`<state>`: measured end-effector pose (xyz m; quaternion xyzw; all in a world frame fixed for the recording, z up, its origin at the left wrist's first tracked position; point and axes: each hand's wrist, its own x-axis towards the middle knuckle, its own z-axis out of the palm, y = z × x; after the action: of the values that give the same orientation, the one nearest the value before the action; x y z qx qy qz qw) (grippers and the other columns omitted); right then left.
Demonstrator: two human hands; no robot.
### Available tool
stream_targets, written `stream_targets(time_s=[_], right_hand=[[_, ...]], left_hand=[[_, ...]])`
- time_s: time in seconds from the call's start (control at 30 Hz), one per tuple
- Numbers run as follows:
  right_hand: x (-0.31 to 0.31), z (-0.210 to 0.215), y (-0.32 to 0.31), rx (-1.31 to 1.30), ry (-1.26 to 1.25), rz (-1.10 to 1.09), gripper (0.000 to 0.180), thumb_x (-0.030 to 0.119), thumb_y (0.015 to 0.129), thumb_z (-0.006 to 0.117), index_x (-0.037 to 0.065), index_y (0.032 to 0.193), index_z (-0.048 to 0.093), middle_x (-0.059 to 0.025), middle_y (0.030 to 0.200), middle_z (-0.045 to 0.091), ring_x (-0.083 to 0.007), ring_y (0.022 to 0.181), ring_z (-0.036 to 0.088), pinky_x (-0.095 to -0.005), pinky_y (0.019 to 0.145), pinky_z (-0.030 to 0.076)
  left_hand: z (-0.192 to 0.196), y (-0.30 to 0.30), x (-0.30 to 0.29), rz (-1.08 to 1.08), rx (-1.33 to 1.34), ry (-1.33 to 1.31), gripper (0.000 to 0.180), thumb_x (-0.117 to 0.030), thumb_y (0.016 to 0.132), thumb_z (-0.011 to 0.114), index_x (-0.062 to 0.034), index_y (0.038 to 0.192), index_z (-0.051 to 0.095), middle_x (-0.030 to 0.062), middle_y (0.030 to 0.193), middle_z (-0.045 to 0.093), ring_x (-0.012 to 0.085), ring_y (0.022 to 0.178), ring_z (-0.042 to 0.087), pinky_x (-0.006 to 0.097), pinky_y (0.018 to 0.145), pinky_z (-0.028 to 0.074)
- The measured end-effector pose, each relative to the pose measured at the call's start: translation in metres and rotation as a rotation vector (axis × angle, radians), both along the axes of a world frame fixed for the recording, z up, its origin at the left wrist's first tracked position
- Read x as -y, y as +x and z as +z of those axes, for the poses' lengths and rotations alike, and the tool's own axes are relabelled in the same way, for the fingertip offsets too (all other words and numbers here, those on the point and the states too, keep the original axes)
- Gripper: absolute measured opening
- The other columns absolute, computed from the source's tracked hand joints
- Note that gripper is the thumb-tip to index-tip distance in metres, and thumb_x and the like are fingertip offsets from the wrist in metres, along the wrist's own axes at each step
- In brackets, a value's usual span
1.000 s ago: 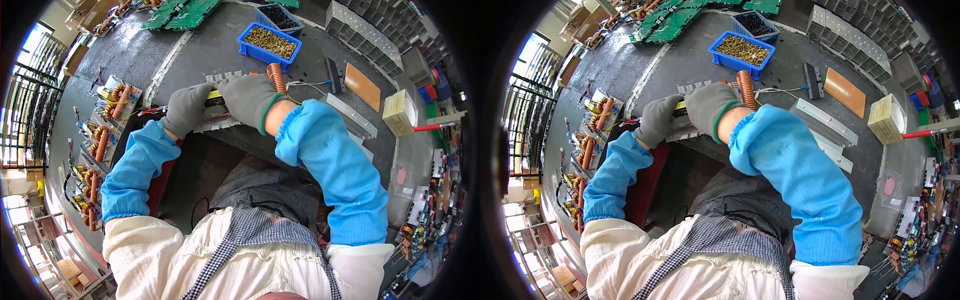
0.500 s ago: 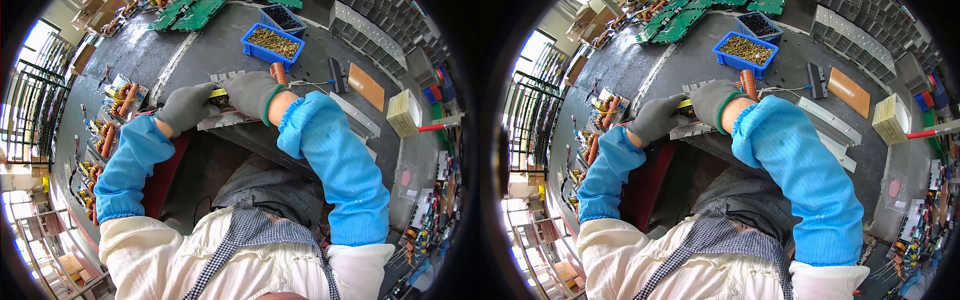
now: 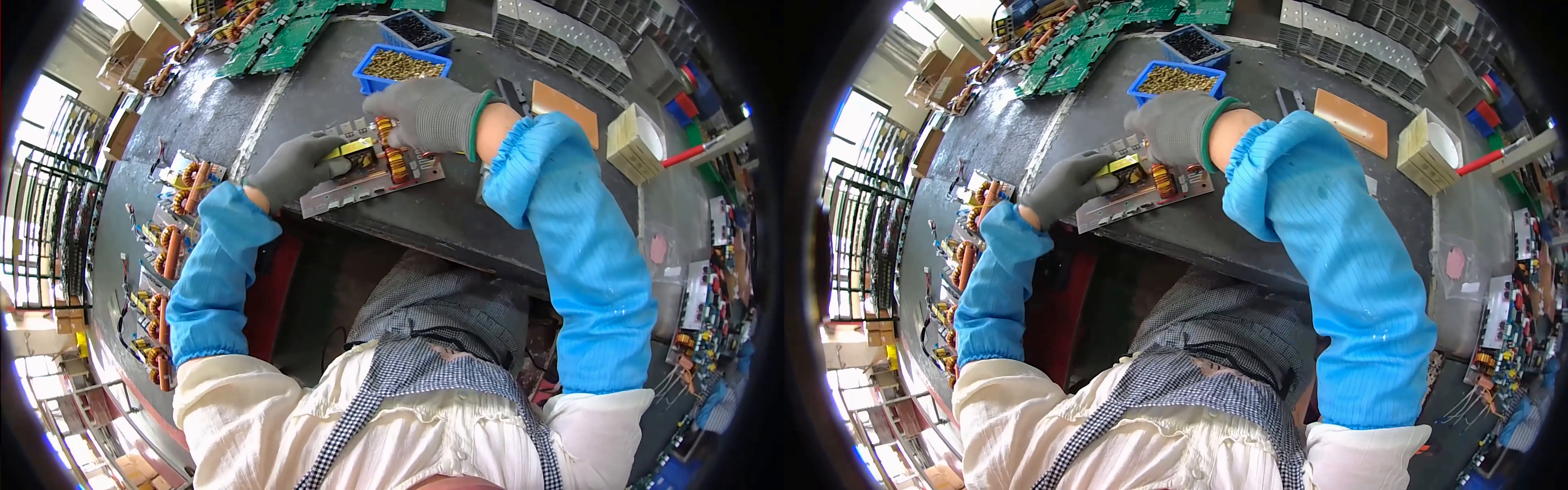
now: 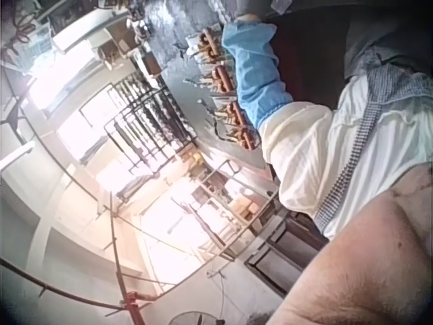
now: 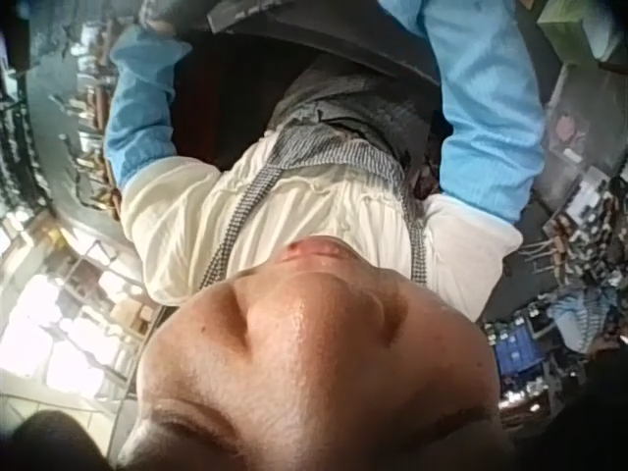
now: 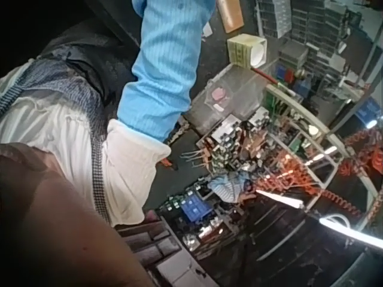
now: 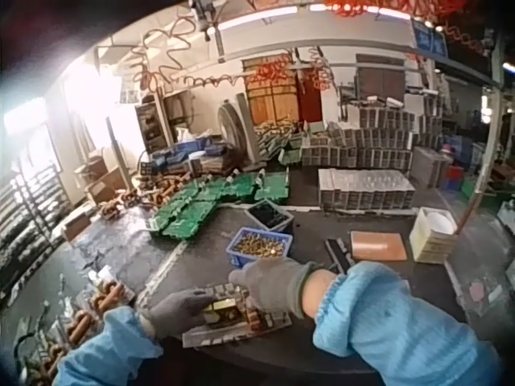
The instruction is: The person assembles an electronic component by securing a circuit board to a metal housing with screws, using an electric screwdriver.
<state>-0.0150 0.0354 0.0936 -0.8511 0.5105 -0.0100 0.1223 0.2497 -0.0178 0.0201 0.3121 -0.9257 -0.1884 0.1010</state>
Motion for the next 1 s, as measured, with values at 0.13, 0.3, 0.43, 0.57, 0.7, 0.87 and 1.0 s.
stream_targets(time_s=[0.13,0.3,0.43,0.57,0.7,0.87,1.0], right_hand=[[-0.004,-0.011,-0.009,-0.126,0.077,-0.024,0.041,0.022,0.088,0.076,0.011,0.125,0.062,-0.0168,0.109,0.07,-0.0349,0.108,0.069,-0.0476,0.091,0.054],[0.001,-0.016,-0.019,-0.068,0.124,0.017,0.058,0.019,0.084,0.078,0.013,0.137,0.055,-0.0152,0.112,0.068,-0.0354,0.108,0.068,-0.0467,0.092,0.054],[0.003,-0.028,-0.024,-0.02,0.067,0.0,0.051,0.026,0.086,0.078,0.015,0.133,0.06,-0.0144,0.107,0.073,-0.0352,0.106,0.069,-0.0462,0.089,0.054],[0.002,-0.026,-0.029,0.003,0.116,-0.001,0.054,0.028,0.087,0.076,0.015,0.137,0.058,-0.0147,0.109,0.072,-0.0351,0.107,0.069,-0.0463,0.089,0.054],[-0.004,-0.018,-0.027,-0.009,0.172,0.007,0.055,0.021,0.085,0.074,0.013,0.138,0.058,-0.0153,0.104,0.069,-0.0356,0.104,0.069,-0.0441,0.091,0.054],[-0.007,-0.013,-0.036,-0.088,0.21,-0.003,0.056,0.028,0.087,0.074,0.015,0.138,0.056,-0.0154,0.114,0.071,-0.036,0.107,0.069,-0.0461,0.09,0.054],[-0.016,0.005,-0.055,-0.02,-0.153,0.04,0.079,0.022,0.08,0.081,0.019,0.152,0.047,-0.0167,0.143,0.057,-0.0343,0.124,0.061,-0.0426,0.104,0.051]], left_hand=[[-0.018,-0.011,-0.009,0.007,-0.036,-0.307,0.038,-0.032,0.088,0.074,-0.0096,0.118,0.068,0.0138,0.103,0.07,0.0369,0.098,0.067,0.047,0.082,0.054],[-0.017,-0.012,-0.011,0.036,-0.02,-0.469,0.036,-0.036,0.087,0.075,-0.0132,0.113,0.069,0.0096,0.098,0.071,0.0324,0.093,0.069,0.045,0.075,0.056],[-0.022,-0.013,-0.009,0.044,-0.056,-0.492,0.04,-0.04,0.085,0.076,-0.0125,0.113,0.069,0.0096,0.097,0.071,0.0325,0.095,0.069,0.045,0.077,0.056],[-0.011,-0.021,-0.013,-0.002,-0.039,-0.42,0.047,-0.046,0.082,0.077,-0.0108,0.112,0.069,0.0101,0.096,0.071,0.0331,0.094,0.069,0.046,0.078,0.056],[-0.008,-0.027,-0.012,0.023,0.138,-0.386,0.054,-0.053,0.078,0.08,-0.0109,0.109,0.069,0.0103,0.093,0.071,0.0332,0.091,0.069,0.046,0.077,0.055],[-0.011,-0.032,-0.01,0.063,0.045,-0.419,0.045,-0.049,0.079,0.08,-0.0116,0.101,0.07,0.0113,0.087,0.07,0.0337,0.085,0.069,0.046,0.073,0.055],[-0.001,-0.014,-0.016,0.173,-0.169,-0.327,0.041,-0.04,0.077,0.084,-0.009,0.101,0.073,0.0132,0.087,0.071,0.0352,0.082,0.069,0.045,0.072,0.054]])
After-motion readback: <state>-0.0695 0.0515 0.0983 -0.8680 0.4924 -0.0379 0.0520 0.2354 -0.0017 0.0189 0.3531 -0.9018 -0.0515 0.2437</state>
